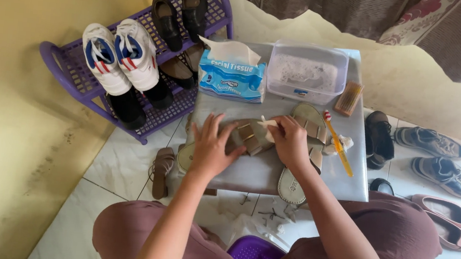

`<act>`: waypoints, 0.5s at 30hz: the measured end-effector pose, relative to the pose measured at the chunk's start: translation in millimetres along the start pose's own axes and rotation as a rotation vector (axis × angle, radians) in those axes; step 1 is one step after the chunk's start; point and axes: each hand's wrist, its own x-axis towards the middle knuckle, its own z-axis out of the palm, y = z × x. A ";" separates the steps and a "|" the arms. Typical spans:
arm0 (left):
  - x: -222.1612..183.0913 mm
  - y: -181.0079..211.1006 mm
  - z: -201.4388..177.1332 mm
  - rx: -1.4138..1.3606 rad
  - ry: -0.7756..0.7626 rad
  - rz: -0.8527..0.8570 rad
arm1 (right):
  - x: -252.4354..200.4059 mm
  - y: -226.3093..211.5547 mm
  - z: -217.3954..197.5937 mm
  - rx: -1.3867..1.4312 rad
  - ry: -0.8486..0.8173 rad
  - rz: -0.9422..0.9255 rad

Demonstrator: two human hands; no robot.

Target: Cleaning a pair of gold sandals using a brush and cleaning powder.

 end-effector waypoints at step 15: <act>-13.2 -60.8 26.9 -0.739 0.289 0.036 | 26.8 -1.4 124.2 -0.331 -0.125 -0.573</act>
